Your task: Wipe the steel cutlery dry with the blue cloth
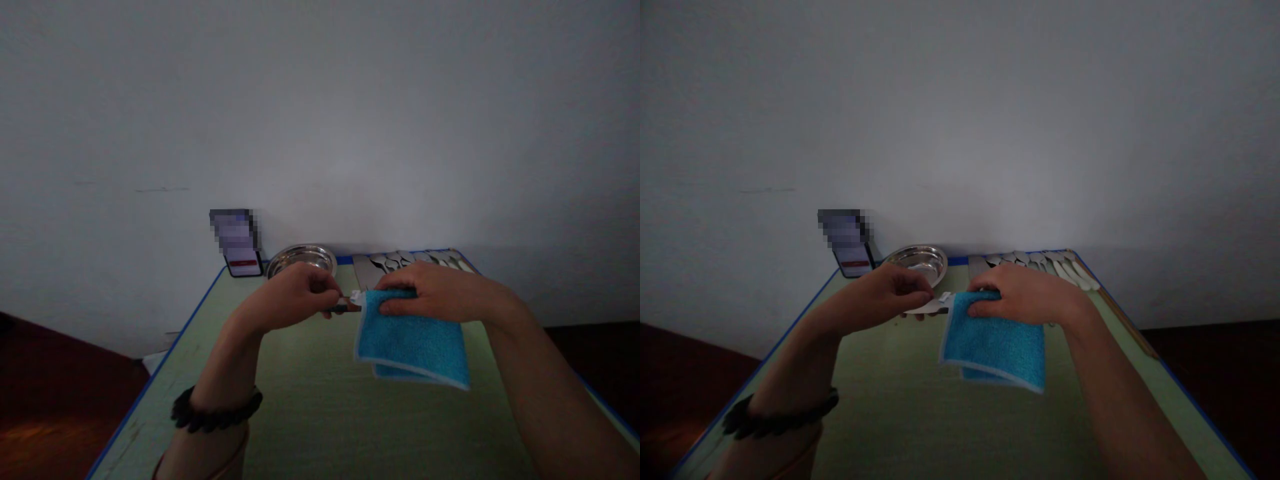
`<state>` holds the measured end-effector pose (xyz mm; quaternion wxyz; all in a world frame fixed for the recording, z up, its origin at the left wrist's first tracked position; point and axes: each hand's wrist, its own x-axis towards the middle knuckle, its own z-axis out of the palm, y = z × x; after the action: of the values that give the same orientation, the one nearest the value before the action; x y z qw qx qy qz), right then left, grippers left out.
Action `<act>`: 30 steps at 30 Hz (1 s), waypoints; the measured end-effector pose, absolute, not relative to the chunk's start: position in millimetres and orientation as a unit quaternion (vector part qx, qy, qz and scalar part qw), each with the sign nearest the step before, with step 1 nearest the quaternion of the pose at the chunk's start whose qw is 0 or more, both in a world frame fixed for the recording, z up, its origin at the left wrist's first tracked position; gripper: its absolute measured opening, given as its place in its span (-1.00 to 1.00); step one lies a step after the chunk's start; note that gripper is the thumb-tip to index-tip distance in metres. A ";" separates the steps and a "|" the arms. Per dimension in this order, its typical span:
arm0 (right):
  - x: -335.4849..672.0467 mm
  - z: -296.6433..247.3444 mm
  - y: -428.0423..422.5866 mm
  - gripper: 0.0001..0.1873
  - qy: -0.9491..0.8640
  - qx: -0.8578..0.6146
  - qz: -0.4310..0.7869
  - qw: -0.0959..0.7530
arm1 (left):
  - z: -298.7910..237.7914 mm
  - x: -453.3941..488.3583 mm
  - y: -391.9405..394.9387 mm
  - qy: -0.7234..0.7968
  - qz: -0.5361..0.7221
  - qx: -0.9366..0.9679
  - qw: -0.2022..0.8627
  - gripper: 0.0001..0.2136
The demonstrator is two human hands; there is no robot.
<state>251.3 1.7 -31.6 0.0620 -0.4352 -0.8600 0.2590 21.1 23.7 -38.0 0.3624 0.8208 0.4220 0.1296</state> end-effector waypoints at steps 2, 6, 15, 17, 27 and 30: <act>251.8 -32.0 1.6 -0.63 -0.861 -0.432 0.262 0.060 | -37.7 20.6 23.5 0.413 0.129 0.821 0.373 -0.82; 252.9 -32.0 1.4 -0.63 -0.861 -0.431 0.265 0.055 | -36.9 22.0 23.1 0.397 0.129 0.819 0.393 -0.80; 252.9 -31.3 2.9 -0.62 -0.853 -0.444 0.270 0.048 | -39.8 24.5 24.6 0.399 0.151 0.813 0.397 -0.81; 253.5 -31.9 3.1 -0.61 -0.847 -0.462 0.256 0.057 | -43.4 24.2 27.3 0.408 0.189 0.796 0.405 -0.84; 262.9 -34.9 5.5 -0.60 -0.821 -0.468 0.310 0.105 | -44.0 19.6 35.6 0.479 0.440 0.629 0.426 -0.81; 268.4 -36.0 6.9 -0.58 -0.817 -0.452 0.344 0.099 | -43.4 11.5 37.6 0.495 0.505 0.579 0.407 -0.78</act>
<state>268.4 6.9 -36.0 0.0988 -0.4523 -0.8171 0.3436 11.5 37.6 -43.4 0.4071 0.5787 0.4948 0.5046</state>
